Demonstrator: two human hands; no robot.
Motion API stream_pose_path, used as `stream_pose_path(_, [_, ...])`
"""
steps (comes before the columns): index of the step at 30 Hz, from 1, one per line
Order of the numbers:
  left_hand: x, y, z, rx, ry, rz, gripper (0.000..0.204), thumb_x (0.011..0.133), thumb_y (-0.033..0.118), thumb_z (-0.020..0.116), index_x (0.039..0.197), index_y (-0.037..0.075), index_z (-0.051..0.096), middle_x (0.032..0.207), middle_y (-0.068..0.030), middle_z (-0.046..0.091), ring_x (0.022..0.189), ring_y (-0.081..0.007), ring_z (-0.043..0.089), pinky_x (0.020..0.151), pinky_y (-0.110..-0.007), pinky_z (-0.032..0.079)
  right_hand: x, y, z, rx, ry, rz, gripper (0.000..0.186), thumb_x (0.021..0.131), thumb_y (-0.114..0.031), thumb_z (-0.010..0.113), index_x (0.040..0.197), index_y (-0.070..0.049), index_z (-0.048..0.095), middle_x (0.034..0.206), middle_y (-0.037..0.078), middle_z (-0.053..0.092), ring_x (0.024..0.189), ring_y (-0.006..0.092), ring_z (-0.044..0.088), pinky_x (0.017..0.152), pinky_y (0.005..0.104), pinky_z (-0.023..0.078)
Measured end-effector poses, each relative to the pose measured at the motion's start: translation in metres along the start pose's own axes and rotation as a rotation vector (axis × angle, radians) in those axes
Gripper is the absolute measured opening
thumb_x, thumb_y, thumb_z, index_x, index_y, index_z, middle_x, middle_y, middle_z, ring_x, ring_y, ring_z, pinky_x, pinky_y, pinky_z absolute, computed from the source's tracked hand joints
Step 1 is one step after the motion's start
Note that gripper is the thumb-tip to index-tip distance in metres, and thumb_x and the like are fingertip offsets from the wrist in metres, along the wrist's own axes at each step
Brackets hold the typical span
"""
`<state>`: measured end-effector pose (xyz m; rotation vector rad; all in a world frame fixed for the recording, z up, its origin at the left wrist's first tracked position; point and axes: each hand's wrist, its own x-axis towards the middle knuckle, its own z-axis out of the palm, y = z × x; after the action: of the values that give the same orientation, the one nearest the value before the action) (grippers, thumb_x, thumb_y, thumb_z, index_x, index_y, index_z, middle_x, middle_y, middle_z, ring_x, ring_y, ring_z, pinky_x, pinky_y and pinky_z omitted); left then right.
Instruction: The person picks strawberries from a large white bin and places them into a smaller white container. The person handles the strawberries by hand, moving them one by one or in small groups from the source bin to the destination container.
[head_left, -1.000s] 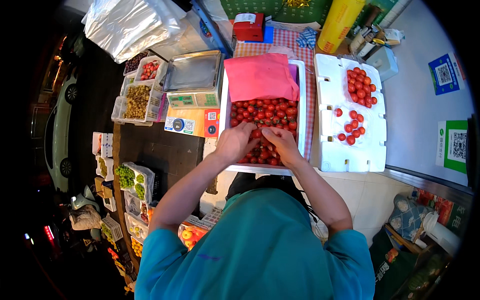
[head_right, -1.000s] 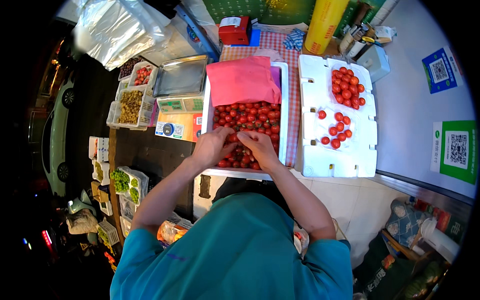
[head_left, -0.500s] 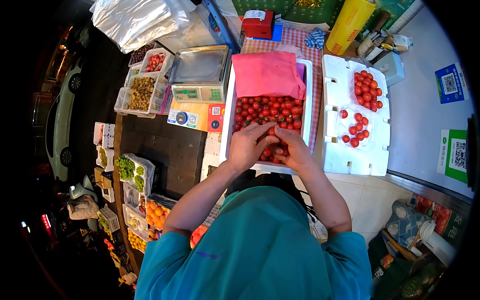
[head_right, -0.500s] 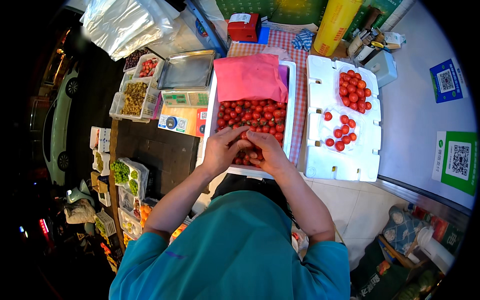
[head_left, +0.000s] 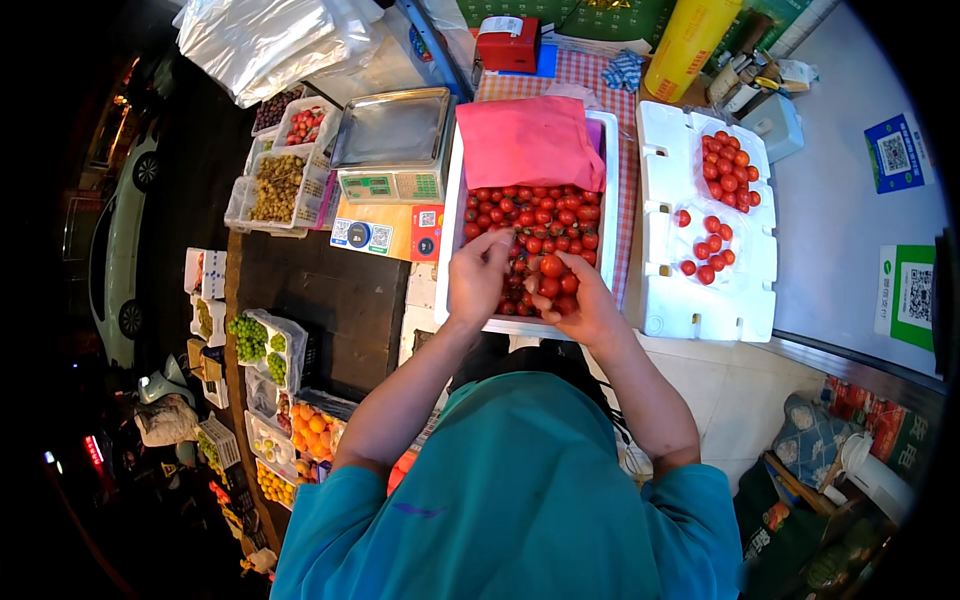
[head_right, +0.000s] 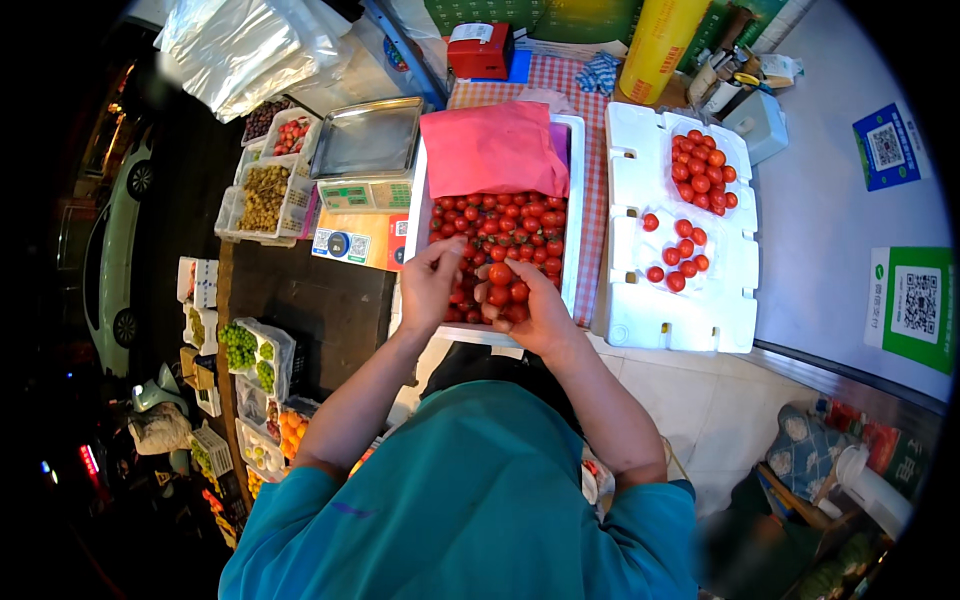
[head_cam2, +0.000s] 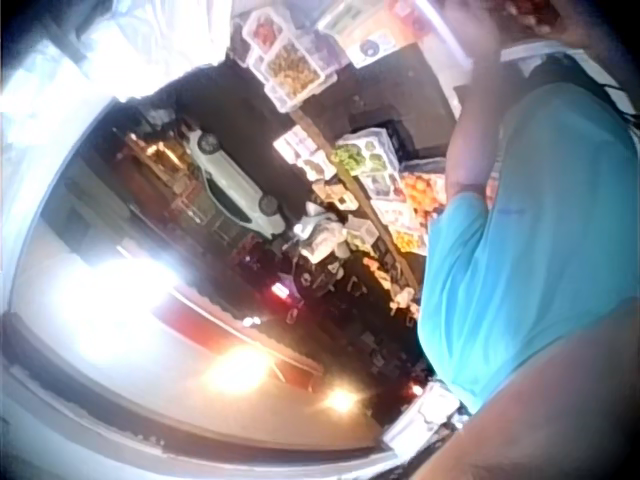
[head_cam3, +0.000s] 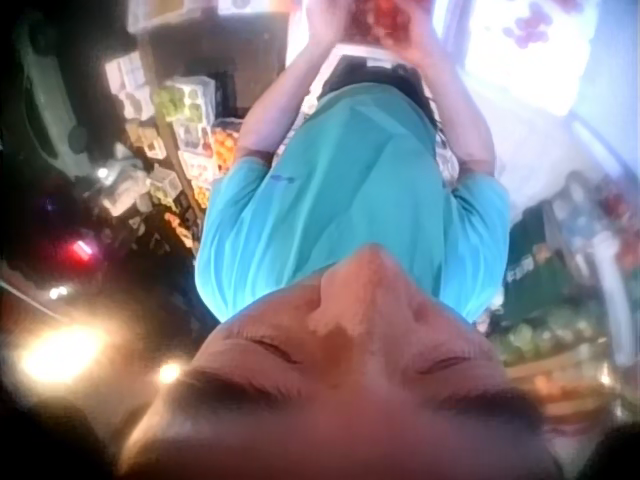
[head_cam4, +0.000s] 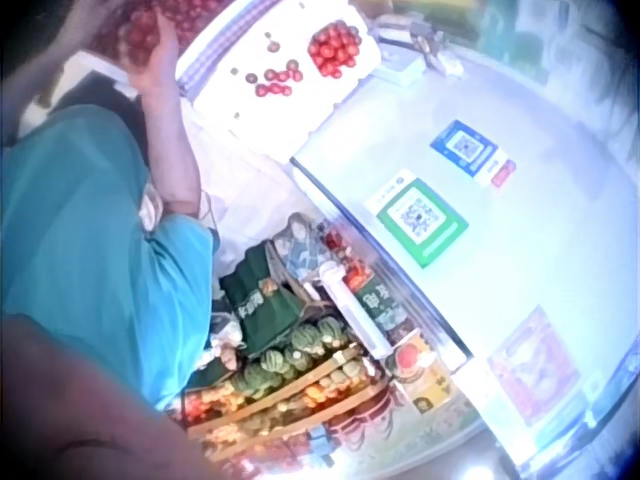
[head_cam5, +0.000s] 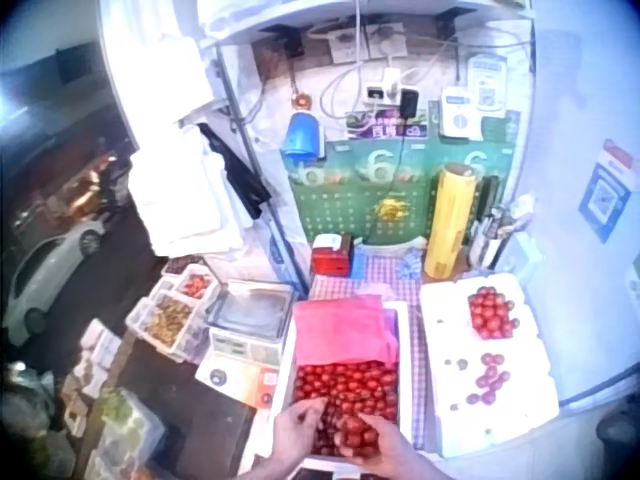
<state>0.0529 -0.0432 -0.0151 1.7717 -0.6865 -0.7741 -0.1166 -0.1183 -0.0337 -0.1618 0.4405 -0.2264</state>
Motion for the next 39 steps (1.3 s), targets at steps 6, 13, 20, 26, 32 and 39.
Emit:
stream_pose_path(6, [0.006, 0.015, 0.002, -0.701, -0.260, -0.661, 0.058, 0.110, 0.052, 0.033, 0.117, 0.006, 0.066, 0.091, -0.0026, 0.069, 0.081, -0.0140, 0.062, 0.070, -0.029, 0.045, -0.013, -0.011, 0.013, 0.191, 0.024, -0.171, 0.046, 0.110, -0.038, 0.039, 0.142, -0.007, 0.050, 0.132, 0.022, 0.064, 0.115, 0.0338, 0.067, 0.092, 0.0445, 0.057])
stream_pose_path(13, [0.005, 0.046, 0.057, -0.636, -0.459, -0.486, 0.042, 0.110, 0.036, 0.040, 0.126, 0.002, 0.060, 0.105, -0.0060, 0.069, 0.088, -0.0156, 0.066, 0.074, -0.030, 0.051, -0.069, -0.047, 0.011, 0.301, 0.030, -0.375, 0.052, 0.111, -0.044, 0.034, 0.141, -0.005, 0.051, 0.137, 0.022, 0.060, 0.121, 0.0341, 0.063, 0.100, 0.0460, 0.053])
stream_pose_path(20, [-0.014, 0.092, 0.170, -0.465, -0.626, -0.349, 0.040, 0.108, 0.024, 0.050, 0.140, 0.000, 0.053, 0.130, -0.0100, 0.059, 0.121, -0.0218, 0.059, 0.103, -0.038, 0.048, -0.150, -0.103, -0.021, 0.233, 0.493, -0.852, 0.051, 0.111, -0.040, 0.037, 0.142, -0.002, 0.047, 0.132, 0.018, 0.059, 0.123, 0.0305, 0.057, 0.111, 0.0458, 0.043])
stream_pose_path(26, [-0.011, 0.086, 0.210, -0.309, -0.669, -0.233, 0.047, 0.107, 0.022, 0.053, 0.148, 0.000, 0.047, 0.143, -0.0098, 0.053, 0.134, -0.0195, 0.051, 0.115, -0.039, 0.038, -0.170, -0.123, -0.038, 0.287, 0.605, -0.728, 0.060, 0.110, -0.043, 0.039, 0.147, 0.003, 0.038, 0.136, 0.020, 0.055, 0.128, 0.0290, 0.052, 0.114, 0.0454, 0.039])
stream_pose_path(32, [0.010, 0.042, 0.114, -0.215, -0.409, -0.069, 0.028, 0.102, 0.012, 0.061, 0.125, -0.003, 0.067, 0.109, -0.0077, 0.071, 0.097, -0.0126, 0.064, 0.088, -0.025, 0.050, -0.197, -0.113, -0.036, 0.133, 0.643, -0.933, 0.055, 0.109, -0.036, 0.044, 0.146, 0.004, 0.041, 0.143, 0.019, 0.050, 0.135, 0.0285, 0.045, 0.116, 0.0459, 0.035])
stream_pose_path(39, [0.021, -0.056, -0.028, 0.678, -0.161, 0.117, 0.018, 0.093, 0.015, 0.072, 0.108, 0.005, 0.074, 0.082, -0.0141, 0.072, 0.072, -0.0204, 0.069, 0.070, -0.034, 0.056, -0.112, -0.047, -0.013, -0.727, 0.491, -0.665, 0.032, 0.104, -0.021, 0.056, 0.125, 0.002, 0.064, 0.099, 0.010, 0.070, 0.090, 0.0192, 0.070, 0.080, 0.0340, 0.056])
